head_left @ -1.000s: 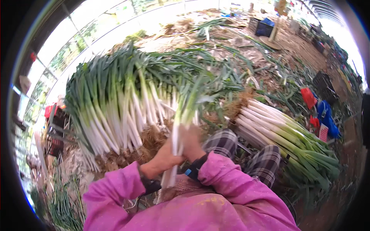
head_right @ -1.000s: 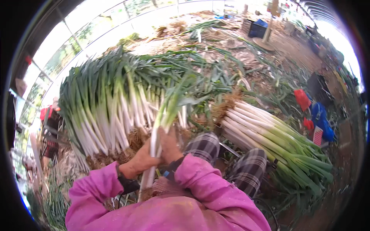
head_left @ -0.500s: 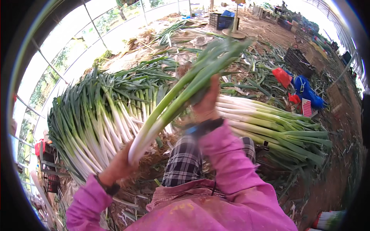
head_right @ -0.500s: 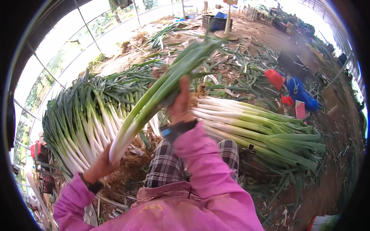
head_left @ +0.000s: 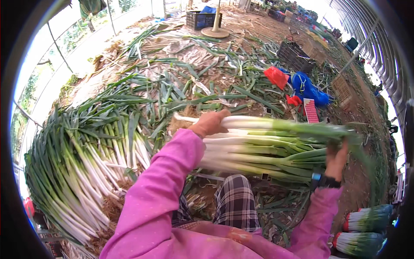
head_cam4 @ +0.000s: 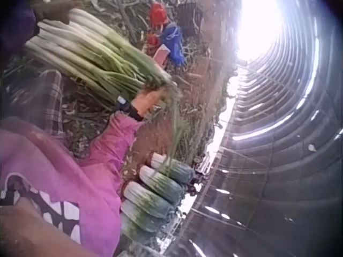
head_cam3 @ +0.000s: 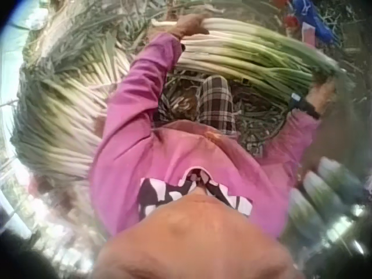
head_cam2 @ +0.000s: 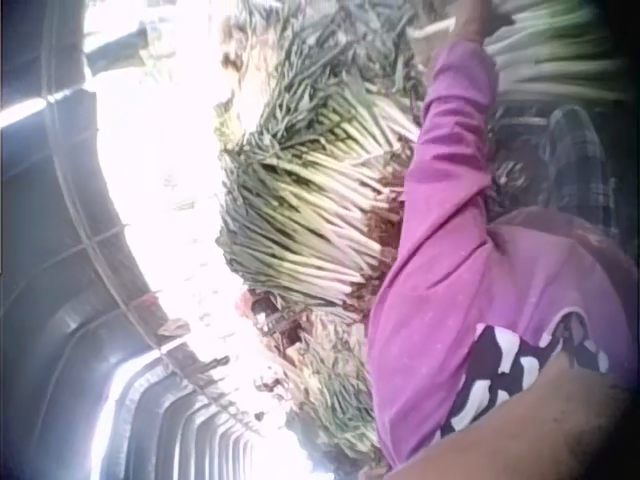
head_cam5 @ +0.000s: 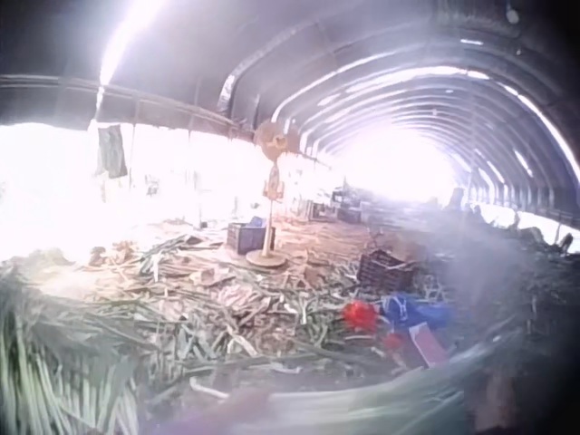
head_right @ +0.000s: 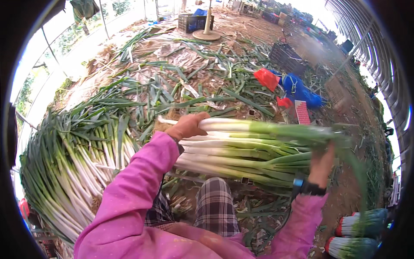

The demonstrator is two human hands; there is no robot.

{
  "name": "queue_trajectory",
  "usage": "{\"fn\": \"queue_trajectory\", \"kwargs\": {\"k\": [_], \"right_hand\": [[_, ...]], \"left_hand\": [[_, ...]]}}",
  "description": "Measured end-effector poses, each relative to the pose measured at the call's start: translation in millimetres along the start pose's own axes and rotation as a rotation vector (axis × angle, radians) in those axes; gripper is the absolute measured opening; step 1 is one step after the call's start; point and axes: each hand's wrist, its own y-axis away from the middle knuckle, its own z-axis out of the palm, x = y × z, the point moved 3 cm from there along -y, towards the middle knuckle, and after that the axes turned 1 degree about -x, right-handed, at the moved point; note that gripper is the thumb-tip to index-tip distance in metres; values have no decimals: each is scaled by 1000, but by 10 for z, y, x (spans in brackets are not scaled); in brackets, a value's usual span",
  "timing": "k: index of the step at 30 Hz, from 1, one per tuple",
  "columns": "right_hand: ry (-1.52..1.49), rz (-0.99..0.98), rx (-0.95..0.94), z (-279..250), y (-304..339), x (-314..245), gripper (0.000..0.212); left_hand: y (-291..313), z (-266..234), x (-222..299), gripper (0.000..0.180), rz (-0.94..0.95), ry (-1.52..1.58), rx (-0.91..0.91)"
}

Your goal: The person picks up leeks from a pile, peels away the outer layers by hand, and places them onto a stack. Once the stack is complete, the person wraps a band around the bundle of leeks.

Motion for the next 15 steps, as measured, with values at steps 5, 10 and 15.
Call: {"fn": "queue_trajectory", "kwargs": {"k": [5,10,15], "right_hand": [[625,-289,260,-366,533,60,54],[1580,-793,-791,1343,738,810,61],[1843,-276,-1284,1360,477,1412,53]], "left_hand": [[-219,496,-217,56,76,-186,0],[-295,573,-75,51,252,-227,39],[-293,406,-499,44,167,-130,124]]}}
